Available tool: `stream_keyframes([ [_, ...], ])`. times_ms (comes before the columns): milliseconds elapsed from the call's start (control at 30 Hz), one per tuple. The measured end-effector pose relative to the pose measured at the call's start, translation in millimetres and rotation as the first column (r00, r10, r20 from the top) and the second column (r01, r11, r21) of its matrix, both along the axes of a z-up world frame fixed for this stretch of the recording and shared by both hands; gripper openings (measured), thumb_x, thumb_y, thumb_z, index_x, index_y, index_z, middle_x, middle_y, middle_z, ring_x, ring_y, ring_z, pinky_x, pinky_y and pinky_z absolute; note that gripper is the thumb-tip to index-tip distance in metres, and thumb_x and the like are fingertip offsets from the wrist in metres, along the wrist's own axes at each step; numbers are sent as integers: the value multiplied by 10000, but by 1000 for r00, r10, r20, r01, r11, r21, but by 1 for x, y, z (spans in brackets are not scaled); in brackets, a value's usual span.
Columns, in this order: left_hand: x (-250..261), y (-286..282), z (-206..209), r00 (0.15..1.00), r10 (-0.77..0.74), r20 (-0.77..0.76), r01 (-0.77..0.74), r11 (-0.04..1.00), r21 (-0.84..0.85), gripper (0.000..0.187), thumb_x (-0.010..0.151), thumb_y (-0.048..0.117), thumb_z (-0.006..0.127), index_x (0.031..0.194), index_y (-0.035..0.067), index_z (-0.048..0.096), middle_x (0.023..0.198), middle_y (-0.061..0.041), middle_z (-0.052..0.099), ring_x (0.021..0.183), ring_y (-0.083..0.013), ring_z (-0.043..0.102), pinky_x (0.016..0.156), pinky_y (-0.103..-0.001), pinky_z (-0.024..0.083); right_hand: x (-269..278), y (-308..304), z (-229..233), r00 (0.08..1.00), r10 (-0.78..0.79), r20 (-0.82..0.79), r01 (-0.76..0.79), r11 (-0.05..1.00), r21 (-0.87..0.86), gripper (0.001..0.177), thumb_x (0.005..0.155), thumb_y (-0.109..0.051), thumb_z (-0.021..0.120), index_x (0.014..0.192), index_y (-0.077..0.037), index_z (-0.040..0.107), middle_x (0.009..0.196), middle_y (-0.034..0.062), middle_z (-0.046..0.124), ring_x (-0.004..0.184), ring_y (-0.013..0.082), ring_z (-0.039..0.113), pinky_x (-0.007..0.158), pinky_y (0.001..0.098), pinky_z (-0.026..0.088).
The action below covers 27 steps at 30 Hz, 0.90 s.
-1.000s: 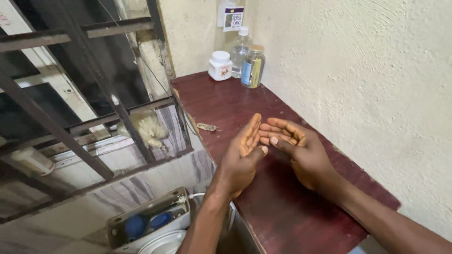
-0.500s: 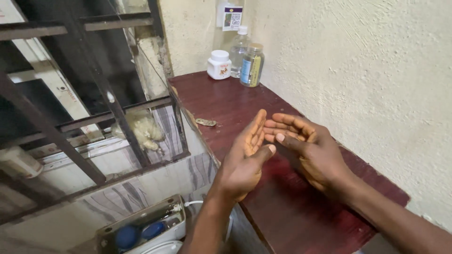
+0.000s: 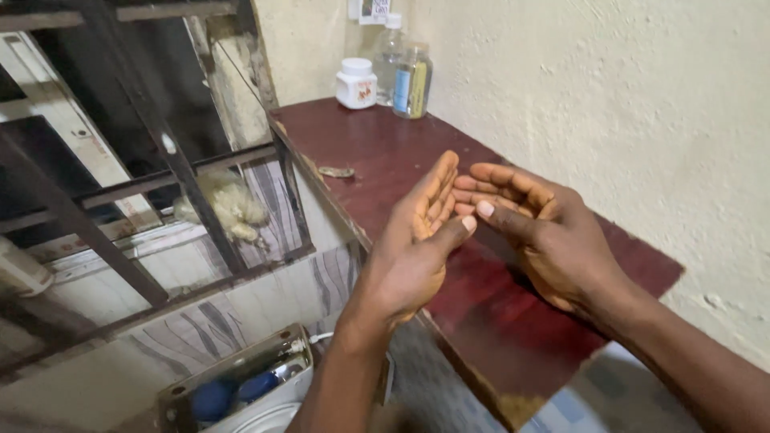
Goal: The person repeatedly picks up small bottles and containers from a cluttered bathroom sink, briefly holds them, and places them on a narrow wooden shelf above the toilet. The person handles a clear bottle with a yellow cap, a white jar, and a white bottle with a red cap, moving them one at a time from the sink to the shelf.
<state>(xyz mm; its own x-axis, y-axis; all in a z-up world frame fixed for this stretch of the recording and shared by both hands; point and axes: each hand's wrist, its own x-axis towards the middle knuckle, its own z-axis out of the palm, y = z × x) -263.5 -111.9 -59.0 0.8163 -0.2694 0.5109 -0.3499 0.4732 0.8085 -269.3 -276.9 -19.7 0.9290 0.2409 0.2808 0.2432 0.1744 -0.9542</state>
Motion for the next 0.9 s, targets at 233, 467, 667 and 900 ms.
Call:
stream_keyframes([
  [233,-21,0,-11,998,-1,60,1,1000,5,786,937,-147,520,1626,-97,144,1555,-206,400,1296,-185,500,1053,-267,448,-33,1,-7,998,-35,49,37,999,-24,456,956,25,535,1406,92,502,1330,221,650,1234,250,656,1024,363,528],
  [467,-45,-4,-20,995,-6,99,11,999,-51,806,932,-185,511,1630,-95,119,1601,-226,360,1318,-188,493,1088,-261,441,-63,2,-11,995,-35,89,36,999,-7,425,971,34,537,1390,101,507,1321,230,643,1187,261,674,1051,371,562],
  [667,-83,-2,-29,997,29,78,-25,999,-44,802,934,-185,493,1631,-57,117,1710,-186,171,1527,-206,284,1209,-288,342,-96,6,-18,997,-14,76,12,1000,15,420,968,14,556,1380,82,514,1299,214,651,1151,262,693,1018,380,583],
  [900,-115,5,-34,995,26,97,-16,995,-99,793,926,-177,481,1625,-66,122,1729,-226,149,1587,-286,218,1246,-343,292,-122,16,-16,996,-50,74,51,999,-10,416,965,-3,585,1371,76,544,1275,216,675,1109,269,719,976,387,577],
])
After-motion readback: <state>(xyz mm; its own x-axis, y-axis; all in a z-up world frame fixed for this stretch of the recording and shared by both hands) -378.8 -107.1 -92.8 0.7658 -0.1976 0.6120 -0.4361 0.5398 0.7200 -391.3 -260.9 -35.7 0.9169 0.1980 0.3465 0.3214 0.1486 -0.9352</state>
